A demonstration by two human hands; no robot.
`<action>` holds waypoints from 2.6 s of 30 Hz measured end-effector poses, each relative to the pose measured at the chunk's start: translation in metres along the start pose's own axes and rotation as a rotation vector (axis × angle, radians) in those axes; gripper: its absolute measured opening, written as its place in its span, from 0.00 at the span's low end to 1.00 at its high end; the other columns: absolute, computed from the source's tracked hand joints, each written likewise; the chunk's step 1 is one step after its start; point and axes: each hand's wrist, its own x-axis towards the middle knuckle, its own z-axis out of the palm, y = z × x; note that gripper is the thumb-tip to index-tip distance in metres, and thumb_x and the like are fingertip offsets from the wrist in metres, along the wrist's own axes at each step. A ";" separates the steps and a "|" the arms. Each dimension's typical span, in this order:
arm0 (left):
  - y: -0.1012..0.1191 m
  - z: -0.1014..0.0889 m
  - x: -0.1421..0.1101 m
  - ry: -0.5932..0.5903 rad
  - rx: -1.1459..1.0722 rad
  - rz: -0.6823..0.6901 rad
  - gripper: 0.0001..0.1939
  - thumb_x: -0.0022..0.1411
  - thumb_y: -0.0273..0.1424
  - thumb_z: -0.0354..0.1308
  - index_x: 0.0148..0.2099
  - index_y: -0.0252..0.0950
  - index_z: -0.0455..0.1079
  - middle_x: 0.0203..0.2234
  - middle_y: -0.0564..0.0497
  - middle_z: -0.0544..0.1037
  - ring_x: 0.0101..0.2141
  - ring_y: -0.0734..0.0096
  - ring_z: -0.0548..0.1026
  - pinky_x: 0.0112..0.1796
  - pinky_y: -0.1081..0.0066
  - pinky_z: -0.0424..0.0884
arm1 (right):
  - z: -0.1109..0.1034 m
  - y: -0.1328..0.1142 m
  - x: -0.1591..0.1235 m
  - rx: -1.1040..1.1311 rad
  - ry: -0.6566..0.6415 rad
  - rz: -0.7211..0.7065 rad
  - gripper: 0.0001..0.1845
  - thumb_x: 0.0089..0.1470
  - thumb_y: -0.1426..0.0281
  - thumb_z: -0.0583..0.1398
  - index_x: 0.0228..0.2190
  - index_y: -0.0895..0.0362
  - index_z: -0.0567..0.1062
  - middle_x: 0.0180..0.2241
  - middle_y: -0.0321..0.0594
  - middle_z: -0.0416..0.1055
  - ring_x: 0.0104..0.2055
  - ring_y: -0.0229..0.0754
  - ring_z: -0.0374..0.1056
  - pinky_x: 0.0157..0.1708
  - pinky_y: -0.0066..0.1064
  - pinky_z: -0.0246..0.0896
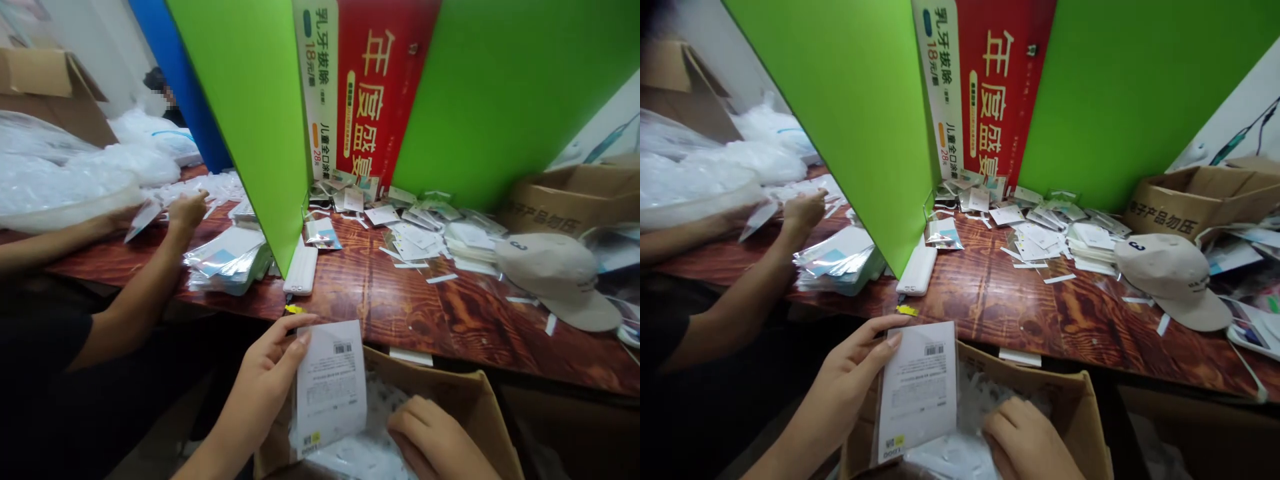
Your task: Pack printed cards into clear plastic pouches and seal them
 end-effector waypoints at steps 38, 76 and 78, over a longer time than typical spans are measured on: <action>-0.015 0.042 0.000 -0.242 0.080 -0.143 0.25 0.54 0.46 0.68 0.49 0.37 0.71 0.31 0.51 0.82 0.29 0.69 0.77 0.30 0.75 0.73 | -0.041 0.028 0.034 0.929 0.056 0.496 0.20 0.60 0.56 0.60 0.49 0.53 0.73 0.42 0.43 0.77 0.44 0.47 0.73 0.44 0.37 0.68; -0.014 0.028 -0.012 -0.312 -0.040 0.004 0.61 0.52 0.45 0.70 0.73 0.45 0.30 0.49 0.42 0.79 0.43 0.55 0.79 0.45 0.64 0.74 | -0.075 0.004 0.064 0.691 0.319 0.327 0.18 0.57 0.63 0.63 0.50 0.44 0.74 0.52 0.43 0.70 0.55 0.52 0.65 0.53 0.46 0.63; -0.018 0.025 -0.012 -0.374 0.150 0.029 0.59 0.59 0.42 0.65 0.72 0.44 0.20 0.41 0.45 0.82 0.37 0.60 0.80 0.39 0.67 0.75 | -0.077 -0.003 0.076 0.436 0.390 0.212 0.24 0.54 0.65 0.65 0.53 0.44 0.72 0.53 0.44 0.69 0.57 0.55 0.61 0.57 0.51 0.58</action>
